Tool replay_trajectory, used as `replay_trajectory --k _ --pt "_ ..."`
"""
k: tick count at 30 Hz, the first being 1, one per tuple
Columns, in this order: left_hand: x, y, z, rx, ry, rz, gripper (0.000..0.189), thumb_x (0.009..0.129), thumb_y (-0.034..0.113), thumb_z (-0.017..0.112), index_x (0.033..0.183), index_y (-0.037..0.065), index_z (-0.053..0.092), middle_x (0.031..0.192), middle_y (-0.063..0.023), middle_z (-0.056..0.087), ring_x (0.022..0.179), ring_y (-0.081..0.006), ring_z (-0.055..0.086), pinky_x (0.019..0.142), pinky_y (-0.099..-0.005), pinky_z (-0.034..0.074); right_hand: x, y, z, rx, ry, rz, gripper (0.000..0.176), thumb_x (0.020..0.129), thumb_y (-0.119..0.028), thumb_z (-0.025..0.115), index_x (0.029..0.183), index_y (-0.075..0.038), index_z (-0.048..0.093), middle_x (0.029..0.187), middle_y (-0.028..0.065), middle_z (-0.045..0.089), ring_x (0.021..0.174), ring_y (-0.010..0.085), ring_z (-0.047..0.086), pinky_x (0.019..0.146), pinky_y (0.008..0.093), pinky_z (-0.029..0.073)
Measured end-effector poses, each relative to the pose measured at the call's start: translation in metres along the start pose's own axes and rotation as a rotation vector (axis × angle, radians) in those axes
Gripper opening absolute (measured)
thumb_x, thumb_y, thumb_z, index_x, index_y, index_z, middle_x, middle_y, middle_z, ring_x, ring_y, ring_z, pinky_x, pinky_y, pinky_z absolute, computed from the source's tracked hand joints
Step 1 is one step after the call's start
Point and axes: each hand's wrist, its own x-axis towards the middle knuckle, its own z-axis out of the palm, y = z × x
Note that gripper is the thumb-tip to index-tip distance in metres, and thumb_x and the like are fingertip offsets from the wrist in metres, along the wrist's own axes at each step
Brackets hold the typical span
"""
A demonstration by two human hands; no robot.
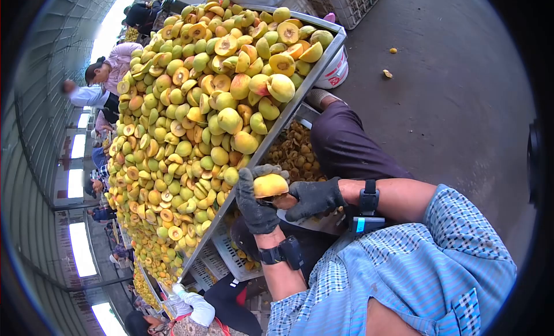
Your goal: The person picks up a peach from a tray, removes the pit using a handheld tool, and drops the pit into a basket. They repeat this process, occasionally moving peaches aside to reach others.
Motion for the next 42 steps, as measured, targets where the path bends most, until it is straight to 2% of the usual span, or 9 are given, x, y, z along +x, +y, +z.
replay_trajectory --k 5,7,11,13,21,26,35,37,42 --pt "0.008 0.025 0.007 0.498 -0.350 0.262 0.049 0.104 0.037 0.056 0.089 -0.006 0.072 0.085 -0.0182 0.072 0.079 -0.0264 0.071 0.075 -0.0371 0.057 -0.010 -0.007 0.013 0.574 -0.175 -0.070 0.036 0.088 -0.012 0.074 0.121 -0.006 0.062 0.081 -0.0043 0.062 0.065 0.0037 0.055 0.054 0.0208 0.044" --pt "0.012 0.024 0.005 0.277 -0.405 0.222 0.049 0.104 0.040 0.056 0.095 -0.006 0.072 0.088 -0.0181 0.073 0.080 -0.0263 0.071 0.077 -0.0382 0.058 -0.014 -0.002 0.008 0.659 -0.195 0.037 0.054 0.084 -0.010 0.075 0.136 -0.003 0.058 0.115 0.0055 0.068 0.102 0.0113 0.065 0.083 0.0259 0.054" --pt "0.018 -0.007 -0.031 -0.467 -0.064 -0.096 0.056 0.105 0.053 0.050 0.118 0.001 0.064 0.102 -0.0173 0.072 0.087 -0.0357 0.072 0.078 -0.0506 0.062 -0.009 -0.001 0.006 0.229 -0.219 0.199 0.040 0.083 -0.012 0.077 0.121 -0.004 0.066 0.110 0.0017 0.068 0.095 0.0088 0.065 0.079 0.0238 0.053" --pt "0.003 -0.003 -0.055 -0.478 0.066 -0.053 0.057 0.105 0.054 0.049 0.120 0.001 0.064 0.106 -0.0185 0.072 0.093 -0.0341 0.071 0.079 -0.0501 0.062 -0.007 0.012 0.021 0.160 -0.138 -0.178 0.031 0.082 -0.012 0.076 0.111 -0.005 0.067 0.094 -0.0012 0.069 0.081 0.0083 0.064 0.071 0.0257 0.053" --pt "-0.062 0.067 -0.192 0.422 0.630 0.186 0.052 0.107 0.041 0.052 0.130 -0.004 0.061 0.129 -0.0152 0.062 0.113 -0.0231 0.064 0.095 -0.0382 0.056 0.002 0.005 0.013 -0.563 0.030 0.256 0.026 0.080 -0.022 0.072 0.101 -0.008 0.072 0.079 0.0057 0.069 0.075 0.0172 0.068 0.067 0.0337 0.052" --pt "0.012 0.091 -0.177 0.674 0.259 0.351 0.041 0.106 0.014 0.056 0.141 -0.005 0.054 0.144 -0.0118 0.055 0.127 -0.0206 0.055 0.113 -0.0341 0.040 0.002 -0.001 0.013 -0.711 -0.042 0.262 0.026 0.083 -0.022 0.070 0.104 -0.007 0.074 0.093 0.0143 0.075 0.090 0.0344 0.072 0.080 0.0446 0.054" --pt "0.219 0.037 -0.002 1.585 -0.180 0.783 0.048 0.085 0.028 0.081 0.123 0.001 0.067 0.140 -0.0172 0.059 0.134 -0.0380 0.049 0.116 -0.0476 0.035 0.007 -0.003 -0.006 -0.798 0.187 0.160 0.030 0.084 -0.031 0.071 0.106 -0.010 0.073 0.088 0.0181 0.072 0.084 0.0401 0.069 0.075 0.0492 0.053" --pt "0.238 0.014 0.011 1.545 -0.182 0.704 0.049 0.080 0.028 0.085 0.119 0.001 0.070 0.142 -0.0162 0.058 0.136 -0.0406 0.046 0.117 -0.0521 0.031 0.004 -0.012 -0.006 -0.774 0.224 0.194 0.056 0.100 -0.060 0.044 0.105 -0.015 0.076 0.099 0.0183 0.073 0.097 0.0386 0.070 0.086 0.0469 0.052" --pt "0.193 0.058 -0.007 0.937 -0.231 0.708 0.049 0.078 -0.004 0.076 0.126 -0.002 0.066 0.135 -0.0115 0.061 0.122 -0.0240 0.059 0.104 -0.0354 0.049 -0.005 -0.013 -0.008 -0.181 0.409 -0.075 0.033 0.086 -0.029 0.078 0.110 -0.007 0.071 0.082 0.0103 0.072 0.073 0.0230 0.071 0.068 0.0365 0.054"
